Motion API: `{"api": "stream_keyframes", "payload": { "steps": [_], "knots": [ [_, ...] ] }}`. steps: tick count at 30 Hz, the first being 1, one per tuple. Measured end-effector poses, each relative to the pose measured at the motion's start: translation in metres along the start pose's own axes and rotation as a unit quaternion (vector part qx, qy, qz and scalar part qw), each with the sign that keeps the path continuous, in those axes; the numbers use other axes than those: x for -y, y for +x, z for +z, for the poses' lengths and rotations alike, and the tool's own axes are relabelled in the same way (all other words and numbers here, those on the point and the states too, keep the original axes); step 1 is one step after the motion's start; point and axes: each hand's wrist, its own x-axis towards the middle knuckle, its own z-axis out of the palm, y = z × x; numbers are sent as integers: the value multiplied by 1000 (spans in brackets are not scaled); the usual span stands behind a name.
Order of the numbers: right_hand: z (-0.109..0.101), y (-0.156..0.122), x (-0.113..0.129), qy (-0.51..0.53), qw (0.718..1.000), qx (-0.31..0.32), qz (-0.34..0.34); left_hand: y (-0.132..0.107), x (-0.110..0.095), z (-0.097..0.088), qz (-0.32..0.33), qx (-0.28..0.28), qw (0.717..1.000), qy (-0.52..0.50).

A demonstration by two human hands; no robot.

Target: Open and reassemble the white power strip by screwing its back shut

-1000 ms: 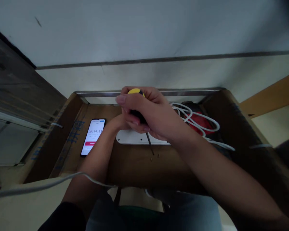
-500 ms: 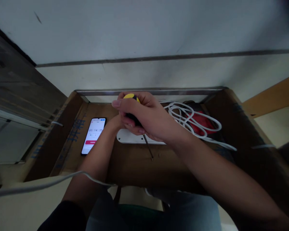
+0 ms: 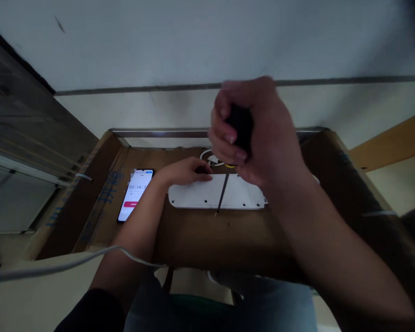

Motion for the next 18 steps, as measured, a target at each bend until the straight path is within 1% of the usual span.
{"api": "stream_keyframes", "payload": {
  "steps": [2,5,7,10,13,18],
  "knots": [
    [-7,5,6,-1,998,-43,-49,0,-1,-2,-27,5,1000,9],
    [-18,13,12,-4,986,-110,-126,2,0,-4,-56,5,998,4],
    [-22,16,13,-5,978,-147,-151,3,1,-4,-67,1,998,-16],
    [-19,18,9,8,962,-196,-191,4,4,-4,-76,-11,996,-48],
    [-13,18,2,15,947,-224,-228,4,6,-3,-77,-19,995,-58],
    [-11,18,-3,15,943,-225,-243,4,4,-4,-66,-16,997,-39]
  ]
}}
